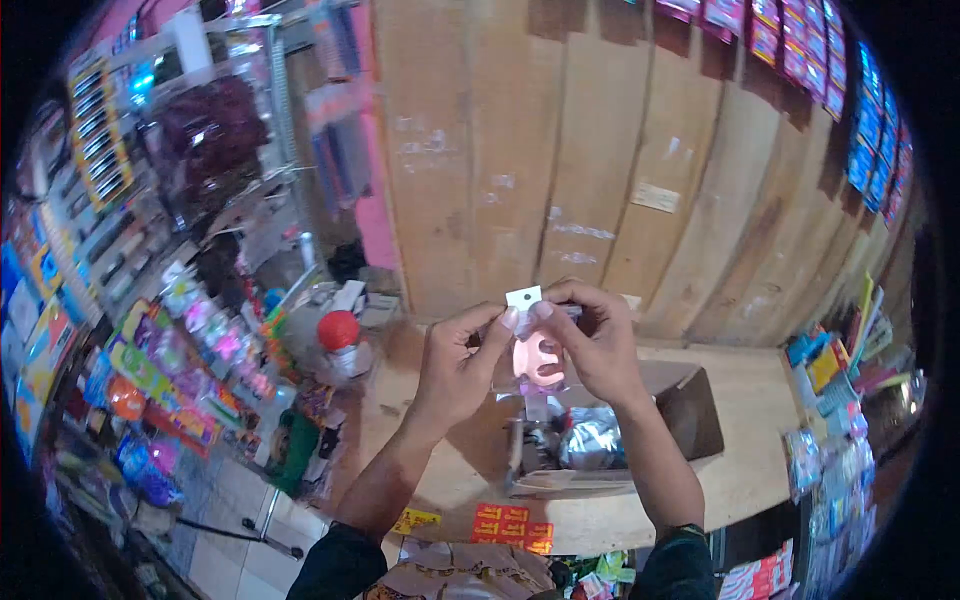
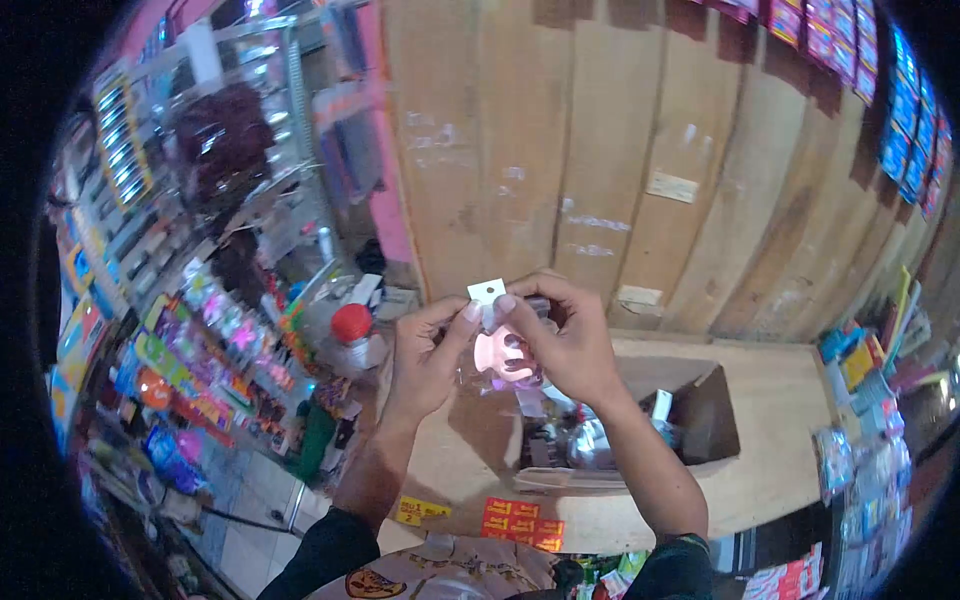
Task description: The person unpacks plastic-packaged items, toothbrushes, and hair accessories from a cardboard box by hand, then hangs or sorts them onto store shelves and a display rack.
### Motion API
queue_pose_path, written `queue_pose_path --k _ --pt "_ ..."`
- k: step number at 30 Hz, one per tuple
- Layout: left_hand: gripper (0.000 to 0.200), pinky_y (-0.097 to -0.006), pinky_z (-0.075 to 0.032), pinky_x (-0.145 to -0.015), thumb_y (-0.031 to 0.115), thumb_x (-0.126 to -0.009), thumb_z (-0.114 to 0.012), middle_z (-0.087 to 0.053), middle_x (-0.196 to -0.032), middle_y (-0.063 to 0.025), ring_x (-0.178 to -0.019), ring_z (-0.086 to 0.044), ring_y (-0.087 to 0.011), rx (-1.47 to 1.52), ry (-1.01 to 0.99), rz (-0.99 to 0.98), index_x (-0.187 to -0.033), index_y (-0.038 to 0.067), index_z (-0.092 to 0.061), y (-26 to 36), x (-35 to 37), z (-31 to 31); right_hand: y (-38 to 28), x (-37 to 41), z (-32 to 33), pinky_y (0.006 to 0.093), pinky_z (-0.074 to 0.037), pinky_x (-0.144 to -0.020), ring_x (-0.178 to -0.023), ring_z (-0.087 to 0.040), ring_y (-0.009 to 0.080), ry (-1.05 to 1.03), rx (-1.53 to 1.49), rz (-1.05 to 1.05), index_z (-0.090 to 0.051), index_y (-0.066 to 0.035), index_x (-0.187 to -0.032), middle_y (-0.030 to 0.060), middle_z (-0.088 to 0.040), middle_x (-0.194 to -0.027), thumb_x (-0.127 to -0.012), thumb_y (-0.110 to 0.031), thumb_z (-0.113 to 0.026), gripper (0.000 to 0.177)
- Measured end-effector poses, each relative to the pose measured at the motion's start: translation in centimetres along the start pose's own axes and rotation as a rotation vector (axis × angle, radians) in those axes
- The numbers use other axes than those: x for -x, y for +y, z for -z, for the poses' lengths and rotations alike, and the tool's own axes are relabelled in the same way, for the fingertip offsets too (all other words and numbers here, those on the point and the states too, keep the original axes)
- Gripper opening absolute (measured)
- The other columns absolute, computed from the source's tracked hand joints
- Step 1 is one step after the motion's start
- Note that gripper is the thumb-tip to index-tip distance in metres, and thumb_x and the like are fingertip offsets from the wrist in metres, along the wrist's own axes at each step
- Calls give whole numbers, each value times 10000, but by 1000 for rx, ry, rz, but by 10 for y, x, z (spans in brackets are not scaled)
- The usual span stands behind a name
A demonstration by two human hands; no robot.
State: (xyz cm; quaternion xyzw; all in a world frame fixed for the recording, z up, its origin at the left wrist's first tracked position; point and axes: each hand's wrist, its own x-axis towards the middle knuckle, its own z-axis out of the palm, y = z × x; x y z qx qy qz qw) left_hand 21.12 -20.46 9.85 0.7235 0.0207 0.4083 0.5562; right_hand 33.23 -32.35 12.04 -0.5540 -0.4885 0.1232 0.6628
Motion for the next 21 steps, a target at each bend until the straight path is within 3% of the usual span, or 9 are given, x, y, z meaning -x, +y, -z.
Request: queue_pose_path --k 6,10,11,21 --pt "257 -236 -454 -733 207 -985 -531 -646 -895 -33 -816 -555 -67 1 165 -55 -1086 -13 -619 33 17 74 -31 -34 -84 179 -440 -501 -611 -552 32 -128 -113 -31 -660 8 -977 12 -623 -761 -933 -201 -629 216" --pt "328 -274 -442 -833 246 -997 -488 -619 -1032 -57 -947 -550 -106 -10 303 -183 -1206 -3 -530 34 31 105 -30 -65 -136 191 -430 -506 -611 -526 31 -238 -196 102 -647 2 -960 -9 -605 -741 -934 -202 -624 207" --pt "363 -300 -426 -883 258 -996 -480 -592 -1085 -65 -993 -532 -130 -72 336 -137 -1248 -2 -495 31 36 115 -25 -75 -151 193 -422 -522 -615 -514 29 -243 -221 134 -646 -1 -953 -17 -591 -728 -928 -194 -626 195" --pt "410 -335 -397 -990 172 -981 -486 -528 -1255 -97 -1130 -518 -175 -122 611 -163 -1351 19 -393 2 58 196 21 -131 -294 192 -363 -547 -637 -475 34 -436 -361 93 -637 -51 -892 -53 -538 -731 -920 -215 -629 166"
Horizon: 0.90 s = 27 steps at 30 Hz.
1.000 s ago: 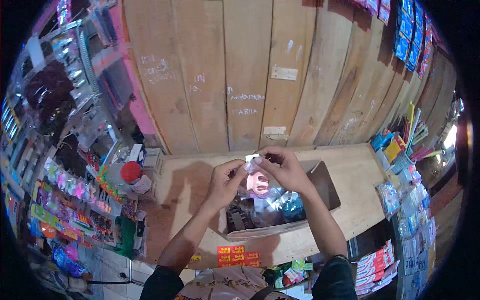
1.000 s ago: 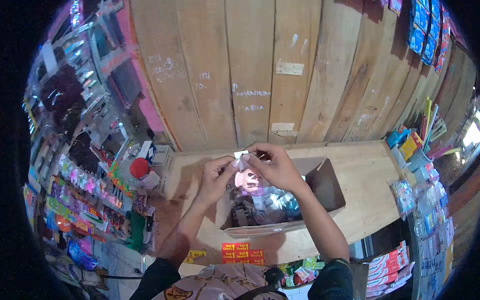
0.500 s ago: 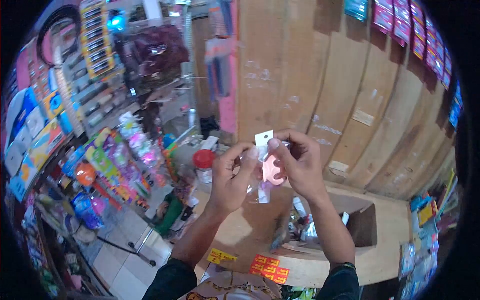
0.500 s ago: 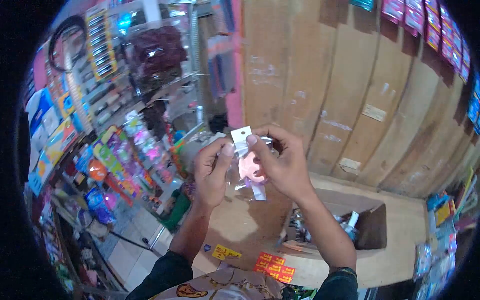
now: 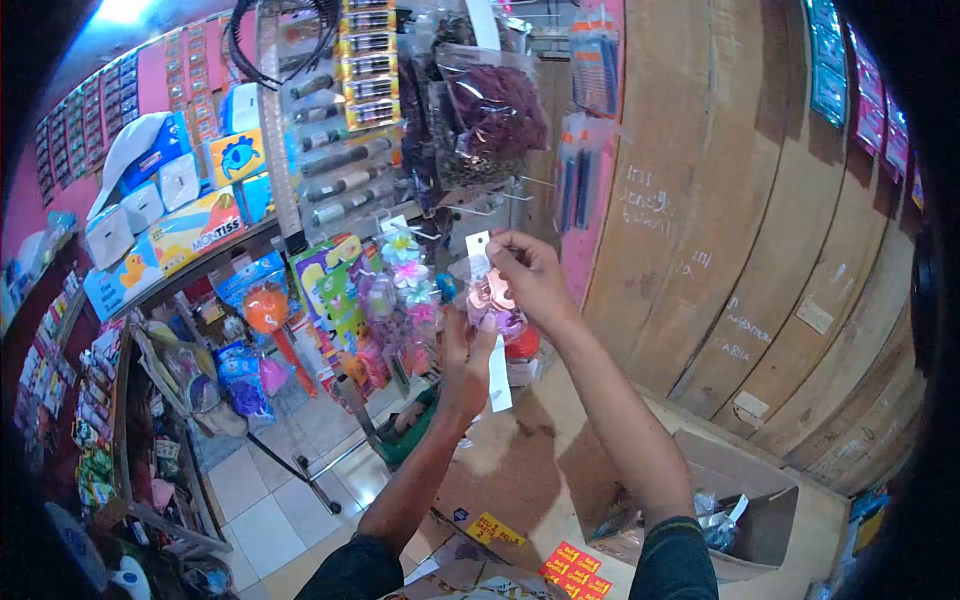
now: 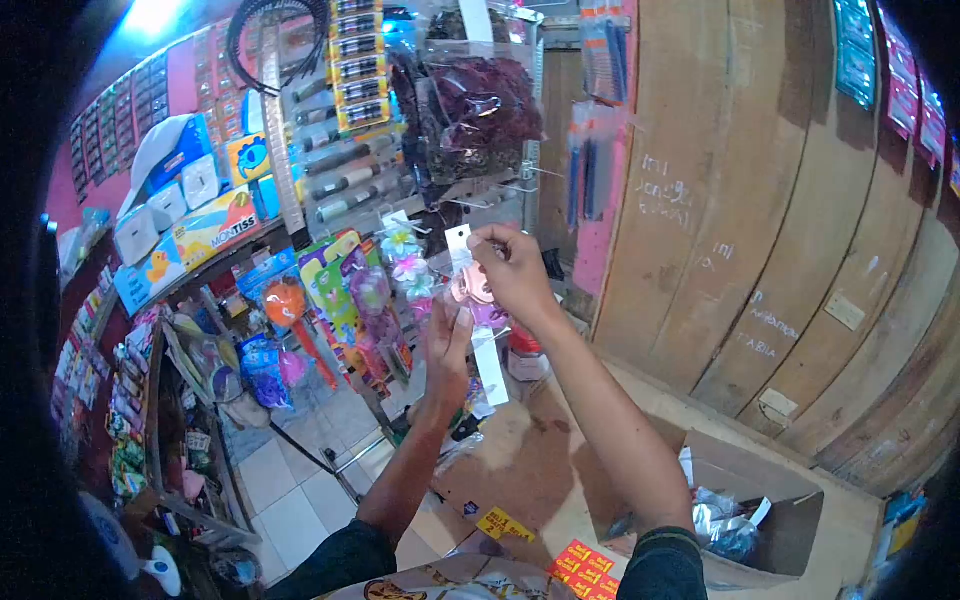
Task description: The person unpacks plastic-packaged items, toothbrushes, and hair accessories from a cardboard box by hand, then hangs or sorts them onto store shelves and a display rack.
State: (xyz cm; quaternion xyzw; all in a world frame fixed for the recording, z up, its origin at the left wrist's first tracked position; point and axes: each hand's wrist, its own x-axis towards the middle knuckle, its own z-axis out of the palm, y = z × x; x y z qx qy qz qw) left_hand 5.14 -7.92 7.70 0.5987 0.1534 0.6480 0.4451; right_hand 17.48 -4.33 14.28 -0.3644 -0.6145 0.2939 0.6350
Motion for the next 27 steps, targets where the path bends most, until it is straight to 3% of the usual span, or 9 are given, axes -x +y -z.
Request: queue_pose_path --k 6,14,23,27 --pt "370 -330 -340 -1029 192 -990 -496 -547 -1259 -119 -1177 -492 -191 -18 101 50 -1298 -8 -454 -14 -20 32 20 -25 -29 200 -408 -522 -649 -494 45 -11 -29 -124 -664 -43 -938 -24 -552 -747 -906 -172 -623 140" --pt "403 -330 -366 -975 256 -993 -501 -564 -1222 -143 -1112 -517 -211 -29 84 68 -1275 -27 -448 -35 -32 50 43 -42 -45 233 -434 -538 -619 -522 75 34 -36 -167 -668 -13 -931 11 -590 -755 -902 -119 -591 135" --pt "447 -353 -360 -1011 286 -975 -529 -545 -1231 -167 -1149 -511 -247 -207 71 122 -1287 -14 -418 -54 -28 68 64 -53 -50 224 -403 -527 -627 -501 66 -29 -44 -164 -662 -17 -931 3 -575 -753 -894 -125 -605 128" --pt "406 -343 -386 -974 266 -955 -571 -551 -1184 -136 -1101 -522 -217 -215 178 154 -1233 2 -436 -64 -18 67 71 -60 -53 190 -374 -535 -658 -496 41 -93 -49 -180 -660 -83 -939 -35 -562 -762 -907 -192 -606 126"
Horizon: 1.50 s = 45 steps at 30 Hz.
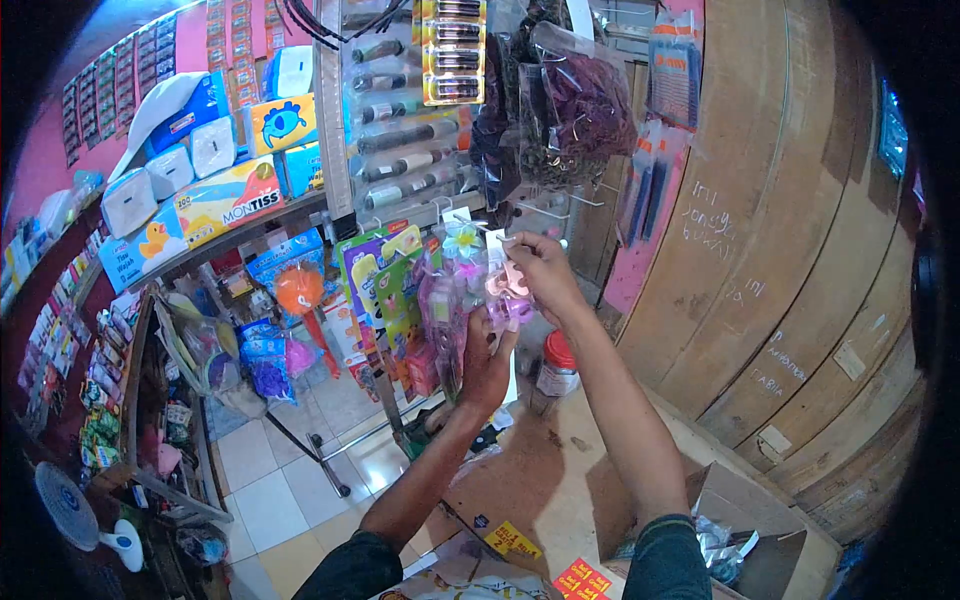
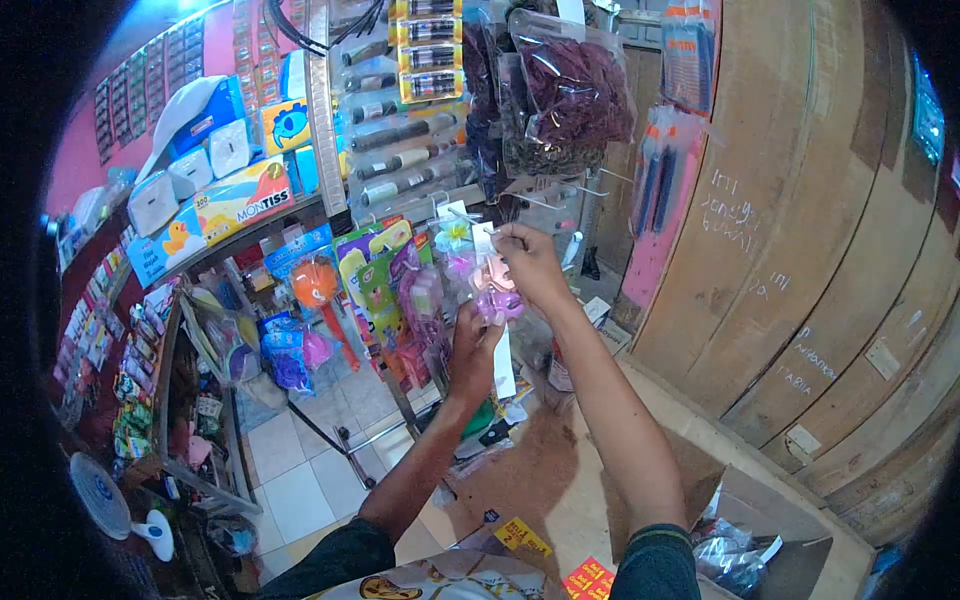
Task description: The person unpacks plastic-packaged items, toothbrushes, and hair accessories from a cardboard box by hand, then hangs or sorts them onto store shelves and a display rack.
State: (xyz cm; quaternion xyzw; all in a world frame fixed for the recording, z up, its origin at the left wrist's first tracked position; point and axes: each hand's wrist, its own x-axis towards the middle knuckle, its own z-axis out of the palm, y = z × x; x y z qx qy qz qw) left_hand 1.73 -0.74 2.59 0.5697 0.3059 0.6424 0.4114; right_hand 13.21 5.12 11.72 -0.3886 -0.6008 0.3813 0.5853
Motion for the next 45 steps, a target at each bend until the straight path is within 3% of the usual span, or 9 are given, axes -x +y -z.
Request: queue_pose_path --k 14,17,20,23,33,39,41,43,45 --pt "396 -342 -398 -974 189 -922 -615 -545 -1211 -134 -1149 -515 -198 28 12 183 -1234 21 -439 -78 23 9 35 -46 -18 201 -409 -554 -641 -535 49 -44 27 113 -655 -27 -974 -5 -616 -775 -935 -136 -595 130" --pt "530 -368 -431 -928 298 -951 -586 -526 -1194 -146 -1067 -528 -221 -86 -6 99 -1341 8 -373 -104 29 13 34 -51 -20 208 -423 -570 -654 -546 58 -29 21 32 -653 -25 -961 6 -623 -795 -927 -135 -606 125" --pt "511 -355 -489 -861 302 -969 -547 -548 -1196 -164 -1021 -583 -224 187 -18 256 -1341 1 -367 -102 35 12 36 -53 -25 218 -437 -603 -692 -559 62 58 77 169 -646 -25 -970 14 -622 -825 -922 -137 -612 127" --pt "363 -346 -533 -745 261 -965 -556 -650 -1022 -146 -845 -686 -226 243 16 365 -1212 19 -445 -89 38 12 27 -45 -23 227 -444 -643 -740 -566 67 12 -56 69 -641 -35 -991 11 -619 -845 -910 -124 -621 122" --pt "318 -262 -518 -623 210 -952 -546 -659 -994 -91 -757 -654 -148 219 -21 511 -1206 29 -487 -140 59 32 38 -5 1 276 -437 -837 -945 -556 129 147 -141 92 -606 -36 -1122 65 -618 -1033 -923 -242 -602 286" --pt "295 -294 -533 -702 242 -936 -597 -632 -1016 -85 -894 -640 -175 211 -108 586 -1149 44 -545 -127 91 31 40 107 8 256 -417 -847 -978 -536 122 261 64 -87 -584 -48 -1075 25 -591 -1044 -951 -258 -569 245" --pt "305 -289 -512 -768 237 -935 -606 -600 -1035 -88 -940 -614 -170 267 -200 622 -1134 16 -540 -116 104 27 60 158 11 264 -432 -851 -953 -541 113 216 141 44 -587 -41 -1045 23 -585 -1008 -896 -87 -581 155" --pt "284 -282 -493 -795 218 -944 -594 -598 -1025 -83 -931 -607 -157 152 -330 555 -1122 4 -540 -115 121 20 49 210 17 276 -454 -851 -934 -559 122 163 -14 -270 -591 -41 -1072 34 -599 -997 -888 -42 -568 186" --pt "247 -276 -477 -814 188 -952 -581 -603 -1007 -77 -923 -601 -145 102 -476 479 -1106 -2 -544 -108 136 6 67 262 29 291 -471 -853 -942 -581 137 183 19 -275 -604 -27 -1091 56 -625 -1010 -904 -61 -584 190"
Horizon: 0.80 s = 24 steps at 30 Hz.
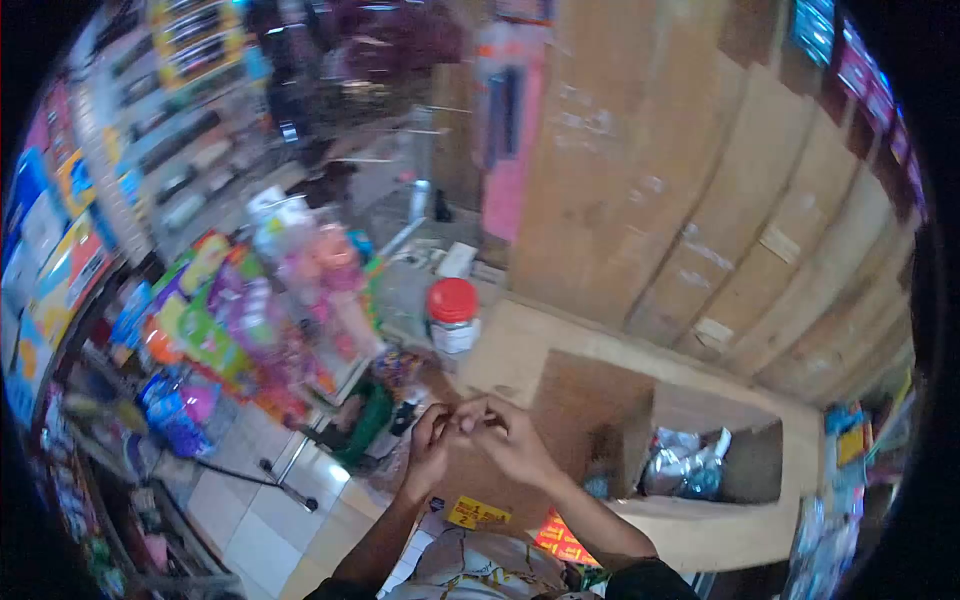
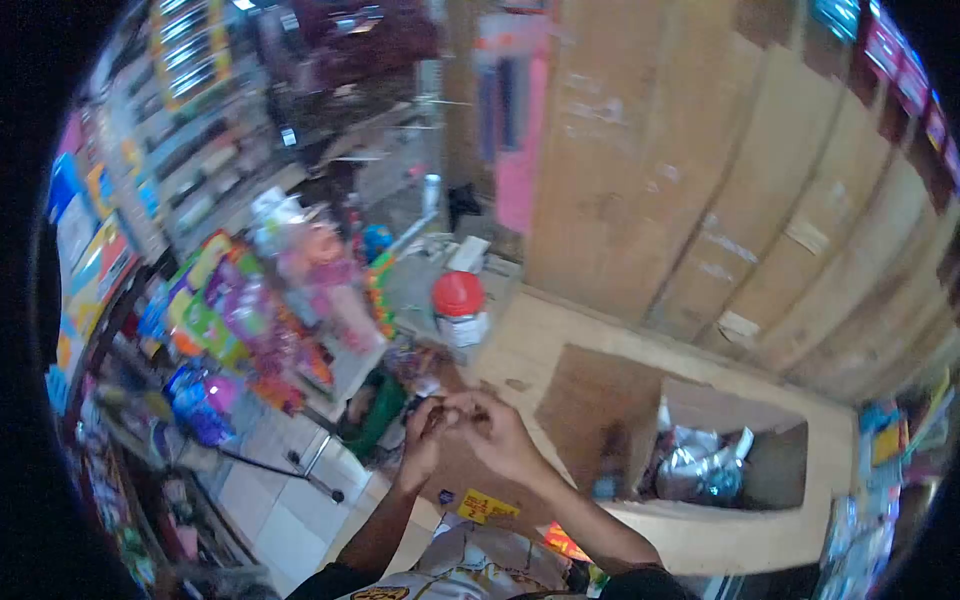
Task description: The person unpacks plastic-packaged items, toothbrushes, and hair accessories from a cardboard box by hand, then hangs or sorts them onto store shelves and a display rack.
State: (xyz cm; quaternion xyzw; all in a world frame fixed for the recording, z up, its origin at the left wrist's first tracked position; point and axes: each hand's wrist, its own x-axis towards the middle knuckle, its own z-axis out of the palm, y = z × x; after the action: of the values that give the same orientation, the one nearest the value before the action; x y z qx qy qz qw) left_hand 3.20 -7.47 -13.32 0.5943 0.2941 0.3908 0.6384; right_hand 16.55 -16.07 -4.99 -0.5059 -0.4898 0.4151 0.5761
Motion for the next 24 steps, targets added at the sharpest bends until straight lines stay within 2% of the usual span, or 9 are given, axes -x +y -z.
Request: queue_pose_path --k 2,3,4,6,9,12,18,21,24 --pt "195 -270 -465 -827 146 -959 -566 -616 -982 -69 -916 -597 -134 -43 -158 -65 -1087 -1 -552 11 12 -25 -6 37 22 298 -477 -839 -925 -589 138 34 147 10 -601 -7 -1109 82 -625 -1007 -887 -22 -585 223" --pt "170 -270 -466 -826 121 -958 -558 -621 -966 -67 -910 -597 -131 -37 -202 -26 -1077 0 -558 18 18 -40 -9 56 33 301 -480 -832 -917 -593 138 54 218 8 -599 3 -1118 95 -625 -1006 -878 -2 -585 241" --pt "146 -271 -467 -825 96 -958 -550 -626 -951 -64 -905 -597 -129 -33 -244 13 -1067 1 -564 25 22 -56 -6 74 45 310 -479 -833 -926 -603 167 78 246 21 -603 6 -1112 113 -626 -1000 -877 -21 -602 237" --pt "111 -273 -472 -817 40 -952 -535 -637 -912 -63 -893 -601 -124 2 -322 91 -1047 5 -580 19 28 -86 -17 109 63 314 -481 -851 -952 -611 158 170 253 -22 -625 4 -1084 114 -652 -1015 -898 -72 -615 201" --pt "127 -273 -474 -805 55 -953 -535 -643 -928 -72 -887 -604 -124 -9 -474 114 -1054 2 -592 36 38 -132 -41 157 84 320 -487 -851 -950 -626 165 285 247 -77 -638 9 -1060 118 -669 -1013 -903 -105 -631 194" --pt "153 -276 -477 -793 84 -947 -560 -651 -943 -82 -896 -607 -129 -148 -625 0 -1066 -2 -603 38 44 -171 -50 201 102 324 -490 -840 -919 -633 194 376 201 -144 -634 23 -1044 133 -667 -989 -886 -100 -647 201" --pt "175 -300 -480 -802 97 -925 -590 -658 -971 -97 -922 -621 -152 -236 -783 -198 -1073 7 -612 66 37 -249 -77 271 146 327 -490 -828 -903 -630 193 664 192 -75 -645 31 -1018 126 -666 -949 -844 -68 -661 201" --pt "180 -333 -487 -812 100 -904 -612 -652 -964 -124 -912 -640 -211 -312 -829 -324 -1058 6 -609 66 22 -289 -74 290 178 330 -482 -805 -866 -630 195 823 251 -77 -658 21 -995 114 -667 -905 -832 -82 -675 194" --pt "240 -396 -490 -828 154 -905 -600 -644 -944 -149 -915 -639 -306 -524 -1027 -364 -1092 5 -580 65 1 -321 -82 298 214 323 -482 -788 -847 -630 193 839 452 -80 -652 26 -1003 117 -658 -888 -832 -55 -663 189"
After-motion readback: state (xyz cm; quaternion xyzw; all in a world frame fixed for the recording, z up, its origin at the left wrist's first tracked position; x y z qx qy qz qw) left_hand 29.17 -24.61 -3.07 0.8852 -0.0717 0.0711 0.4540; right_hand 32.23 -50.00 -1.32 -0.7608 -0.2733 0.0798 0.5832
